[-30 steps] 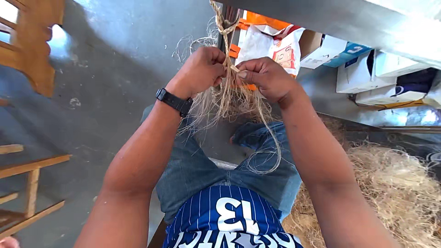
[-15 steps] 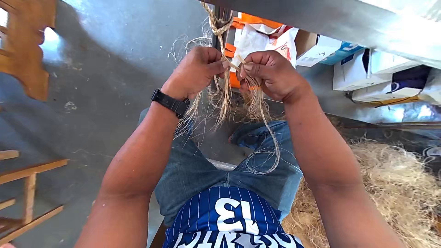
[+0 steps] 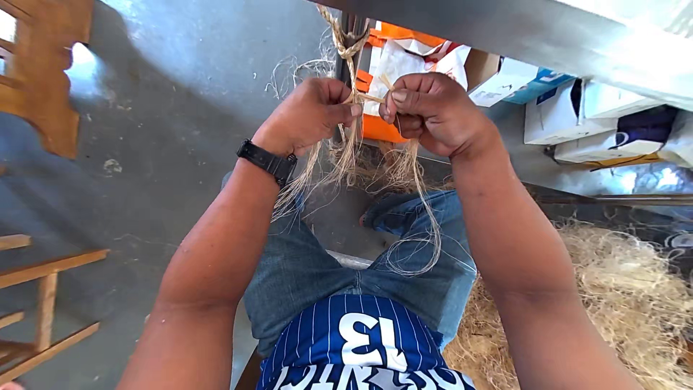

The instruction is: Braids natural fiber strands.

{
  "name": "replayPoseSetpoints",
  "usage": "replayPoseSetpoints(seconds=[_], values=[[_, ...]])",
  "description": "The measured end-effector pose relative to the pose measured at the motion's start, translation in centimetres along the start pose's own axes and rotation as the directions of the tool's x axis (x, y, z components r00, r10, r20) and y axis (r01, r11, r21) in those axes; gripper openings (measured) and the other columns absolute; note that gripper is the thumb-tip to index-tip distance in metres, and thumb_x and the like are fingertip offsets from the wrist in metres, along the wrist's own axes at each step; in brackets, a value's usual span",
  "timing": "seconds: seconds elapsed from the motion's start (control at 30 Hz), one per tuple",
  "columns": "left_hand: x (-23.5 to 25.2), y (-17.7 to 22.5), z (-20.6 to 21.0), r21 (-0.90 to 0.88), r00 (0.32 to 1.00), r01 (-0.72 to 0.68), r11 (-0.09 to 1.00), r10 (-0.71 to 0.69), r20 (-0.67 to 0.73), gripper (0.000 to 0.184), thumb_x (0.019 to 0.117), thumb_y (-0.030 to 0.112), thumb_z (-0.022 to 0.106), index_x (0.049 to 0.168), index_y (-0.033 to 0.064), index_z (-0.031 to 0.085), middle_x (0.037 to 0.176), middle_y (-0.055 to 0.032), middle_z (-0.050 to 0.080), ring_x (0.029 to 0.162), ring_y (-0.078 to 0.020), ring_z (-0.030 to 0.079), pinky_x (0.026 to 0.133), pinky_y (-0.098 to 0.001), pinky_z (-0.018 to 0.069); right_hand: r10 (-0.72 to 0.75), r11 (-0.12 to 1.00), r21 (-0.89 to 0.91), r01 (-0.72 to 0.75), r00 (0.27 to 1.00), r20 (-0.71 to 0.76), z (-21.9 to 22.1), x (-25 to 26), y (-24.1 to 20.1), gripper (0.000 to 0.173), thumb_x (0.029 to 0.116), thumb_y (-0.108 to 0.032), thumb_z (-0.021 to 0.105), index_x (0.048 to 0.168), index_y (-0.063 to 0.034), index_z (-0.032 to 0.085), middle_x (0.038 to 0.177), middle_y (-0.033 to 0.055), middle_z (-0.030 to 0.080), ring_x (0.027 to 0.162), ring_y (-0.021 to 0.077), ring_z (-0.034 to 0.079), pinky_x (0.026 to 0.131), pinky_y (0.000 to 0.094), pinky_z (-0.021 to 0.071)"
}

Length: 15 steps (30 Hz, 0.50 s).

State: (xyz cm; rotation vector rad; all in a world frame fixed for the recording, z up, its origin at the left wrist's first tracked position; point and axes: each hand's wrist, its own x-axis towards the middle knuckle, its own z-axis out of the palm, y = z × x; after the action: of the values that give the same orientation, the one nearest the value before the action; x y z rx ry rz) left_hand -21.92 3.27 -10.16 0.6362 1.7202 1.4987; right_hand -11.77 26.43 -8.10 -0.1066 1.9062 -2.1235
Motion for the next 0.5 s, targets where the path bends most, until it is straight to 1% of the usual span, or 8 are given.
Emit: replayPoseSetpoints(seconds=[0.07, 0.13, 0.23, 0.3, 0.47, 0.5], values=[[0.08, 0.00, 0.27, -0.087, 0.999, 0.022, 0.996, -0.019, 0.030, 0.010, 0.1037, 0.019, 0.061, 0.100, 0.0099, 0.065, 0.081, 0.0029, 0.065, 0.056, -0.0028, 0.047, 0.048, -0.0176, 0.0363, 0.001, 1.000, -0.020, -0.001, 1.000, 0.016, -0.04, -0.13, 0.14, 0.023, 0.1067, -0.015, 0.046, 0.092, -0.0106, 0.063, 0.082, -0.0036, 0.063, 0.054, -0.0004, 0.042, 0.047, 0.0167, 0.0336], [0.12, 0.22, 0.58, -0.127, 0.999, 0.030, 0.991, -0.026, 0.037, 0.018, 0.1076, 0.024, 0.054, 0.103, 0.0110, 0.065, 0.080, 0.0040, 0.064, 0.055, -0.0025, 0.047, 0.047, -0.0171, 0.0367, -0.006, 0.999, -0.036, 0.007, 1.000, 0.021, -0.04, -0.27, 0.34, 0.022, 0.1064, -0.014, 0.047, 0.093, -0.0099, 0.063, 0.082, -0.0039, 0.063, 0.054, -0.0012, 0.042, 0.047, 0.0160, 0.0338], [0.30, 0.24, 0.63, -0.100, 0.999, 0.037, 0.994, -0.036, 0.011, 0.017, 0.1065, 0.022, 0.057, 0.098, 0.0105, 0.066, 0.075, 0.0049, 0.060, 0.053, -0.0025, 0.044, 0.046, -0.0171, 0.0351, -0.026, 0.999, -0.042, 0.027, 1.000, 0.014, -0.12, -0.45, 0.51, 0.022, 0.1065, -0.014, 0.047, 0.093, -0.0094, 0.064, 0.083, -0.0036, 0.063, 0.055, -0.0012, 0.042, 0.048, 0.0164, 0.0337], [0.35, 0.45, 0.59, -0.113, 0.998, 0.064, 0.992, -0.063, 0.011, 0.016, 0.1052, 0.021, 0.059, 0.098, 0.0099, 0.067, 0.073, 0.0051, 0.059, 0.052, -0.0023, 0.043, 0.046, -0.0170, 0.0345, -0.034, 0.999, -0.039, 0.034, 0.999, 0.014, -0.12, -0.47, 0.42, 0.022, 0.1064, -0.014, 0.047, 0.093, -0.0096, 0.064, 0.083, -0.0034, 0.064, 0.056, -0.0011, 0.043, 0.048, 0.0165, 0.0344], [0.60, 0.26, 0.45, -0.250, 0.986, 0.146, 0.957, -0.120, 0.116, 0.018, 0.1066, 0.020, 0.055, 0.105, 0.0081, 0.069, 0.071, 0.0050, 0.053, 0.050, -0.0029, 0.040, 0.044, -0.0172, 0.0343, -0.036, 0.998, -0.043, 0.037, 0.999, 0.015, -0.17, -0.41, 0.27, 0.022, 0.1064, -0.014, 0.047, 0.093, -0.0095, 0.064, 0.084, -0.0032, 0.064, 0.056, -0.0005, 0.043, 0.048, 0.0167, 0.0348], [0.65, 0.13, 0.55, -0.269, 0.984, 0.151, 0.951, -0.120, 0.130, 0.016, 0.1060, 0.018, 0.055, 0.104, 0.0089, 0.068, 0.070, 0.0054, 0.052, 0.050, -0.0027, 0.040, 0.044, -0.0170, 0.0344, -0.036, 0.998, -0.042, 0.037, 0.999, 0.012, -0.22, -0.40, 0.34, 0.022, 0.1064, -0.014, 0.046, 0.093, -0.0095, 0.064, 0.083, -0.0031, 0.063, 0.055, -0.0003, 0.043, 0.048, 0.0169, 0.0346]])
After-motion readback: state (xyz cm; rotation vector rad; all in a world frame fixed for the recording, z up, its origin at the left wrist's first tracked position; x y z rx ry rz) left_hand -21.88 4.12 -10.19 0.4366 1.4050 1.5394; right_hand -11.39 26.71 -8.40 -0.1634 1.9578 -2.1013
